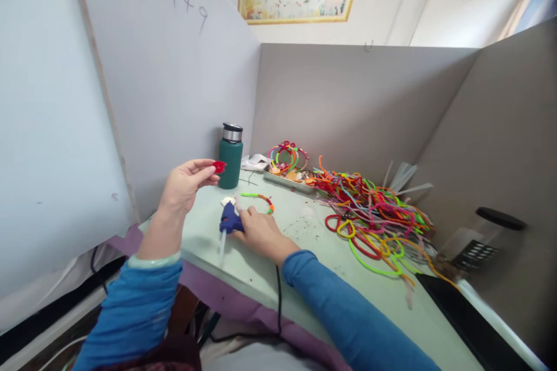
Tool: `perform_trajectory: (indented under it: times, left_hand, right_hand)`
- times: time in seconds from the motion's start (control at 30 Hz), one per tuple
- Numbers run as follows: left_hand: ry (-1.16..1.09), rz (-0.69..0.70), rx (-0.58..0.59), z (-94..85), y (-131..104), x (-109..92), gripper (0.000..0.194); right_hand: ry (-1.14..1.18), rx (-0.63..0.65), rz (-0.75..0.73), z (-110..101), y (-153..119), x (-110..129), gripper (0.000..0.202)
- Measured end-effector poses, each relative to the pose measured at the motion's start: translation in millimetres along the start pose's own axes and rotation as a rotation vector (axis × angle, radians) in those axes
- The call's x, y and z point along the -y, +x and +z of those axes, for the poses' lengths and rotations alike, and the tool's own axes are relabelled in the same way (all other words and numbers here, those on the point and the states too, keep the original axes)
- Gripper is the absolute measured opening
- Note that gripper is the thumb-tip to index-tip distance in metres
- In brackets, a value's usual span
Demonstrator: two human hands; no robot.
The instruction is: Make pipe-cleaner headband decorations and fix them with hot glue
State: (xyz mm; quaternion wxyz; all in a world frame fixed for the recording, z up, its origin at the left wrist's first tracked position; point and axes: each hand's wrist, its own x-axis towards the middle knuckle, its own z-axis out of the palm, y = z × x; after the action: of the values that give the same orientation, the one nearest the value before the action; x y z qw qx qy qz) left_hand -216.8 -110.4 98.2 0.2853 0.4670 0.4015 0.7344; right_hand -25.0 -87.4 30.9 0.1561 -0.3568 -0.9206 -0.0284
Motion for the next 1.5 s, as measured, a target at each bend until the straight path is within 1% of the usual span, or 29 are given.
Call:
perform_trajectory:
  times: [0.03, 0.13, 0.23, 0.3, 0.33, 0.37, 0.4, 0.47, 0.5, 0.57, 0.6, 0.63, 0.7, 0.83, 0.93, 1.07, 1.2, 1.3, 1.37, 1.43, 1.5]
  left_hand:
    - [0.002, 0.012, -0.009, -4.2, -1.0, -7.1, 0.034]
    - [0.020, 0.025, -0.011, -9.5, -7.0, -19.7, 0.032]
    - [0.008, 0.015, 0.012, -9.4, -12.7, -20.7, 0.031]
    - [-0.005, 0.005, 0.029, -8.3, -15.0, -18.0, 0.031]
    - [-0.006, -0.004, 0.038, -7.3, -15.9, -16.3, 0.031]
    - [-0.006, -0.014, 0.048, -5.8, -16.8, -14.6, 0.031]
    - [-0.005, -0.025, 0.059, -3.6, -17.7, -13.0, 0.031]
    - [-0.004, -0.044, 0.088, 3.6, -19.8, -9.6, 0.030]
    - [-0.006, -0.054, 0.104, 8.5, -20.9, -7.8, 0.030]
    - [-0.007, -0.078, 0.150, 20.3, -22.8, -3.5, 0.031]
    - [-0.006, -0.093, 0.177, 26.6, -23.7, -0.8, 0.031]
    - [-0.002, -0.106, 0.210, 33.0, -24.4, 2.2, 0.031]
    - [0.003, -0.134, 0.256, 44.7, -25.8, 9.5, 0.032]
    - [0.019, -0.207, 0.293, 60.7, -28.8, 26.6, 0.034]
    - [0.010, -0.246, 0.293, 67.1, -30.3, 38.4, 0.036]
    - [0.019, -0.268, 0.312, 75.1, -30.8, 47.6, 0.038]
    - [0.006, -0.270, 0.354, 89.1, -32.6, 47.1, 0.036]
    - [0.025, -0.250, 0.378, 102.8, -35.3, 44.6, 0.034]
    - [0.062, -0.212, 0.380, 111.4, -37.1, 44.8, 0.030]
    - [0.144, -0.126, 0.376, 118.4, -38.9, 46.9, 0.023]
    - [0.284, 0.039, 0.365, 123.0, -40.7, 50.1, 0.015]
  right_hand:
    - [-0.022, 0.017, -0.006, 2.6, 10.4, 9.7, 0.049]
    - [-0.058, 0.073, 0.067, 11.2, 32.1, 29.0, 0.052]
    - [-0.068, 0.111, 0.116, 14.6, 38.1, 31.8, 0.054]
    - [-0.058, 0.074, 0.079, 10.8, 36.6, 22.2, 0.053]
    - [-0.050, 0.039, 0.056, 7.4, 35.4, 13.4, 0.050]
    - [-0.040, -0.004, 0.053, 3.4, 34.4, 2.0, 0.042]
    - [-0.042, -0.013, 0.084, -0.4, 33.6, -11.5, 0.035]
    - [-0.072, 0.008, 0.174, -6.0, 32.4, -41.6, 0.028]
    - [-0.081, 0.045, 0.177, -7.0, 31.7, -56.1, 0.028]
    - [-0.099, 0.103, 0.117, -5.4, 29.7, -79.5, 0.036]
    - [-0.101, 0.121, 0.084, -3.3, 28.1, -87.1, 0.035]
    - [-0.098, 0.130, 0.043, -0.9, 26.4, -91.9, 0.033]
    - [-0.085, 0.111, -0.031, 3.4, 22.1, -94.0, 0.029]
    - [-0.086, 0.081, -0.142, 6.3, 12.6, -86.1, 0.025]
    - [-0.114, 0.059, -0.171, 5.6, 5.2, -84.7, 0.024]
    - [-0.124, 0.006, -0.166, 1.5, -5.9, -92.0, 0.019]
    - [0.027, -0.048, -0.051, -14.3, -23.8, -102.1, 0.014]
    - [0.233, -0.122, 0.026, -30.9, -42.8, -108.0, 0.012]
    - [0.391, -0.187, 0.064, -38.6, -55.3, -111.3, 0.010]
    - [0.556, -0.234, 0.118, -41.5, -65.1, -114.7, 0.010]
    - [0.702, -0.246, 0.170, -40.3, -71.0, -117.8, 0.011]
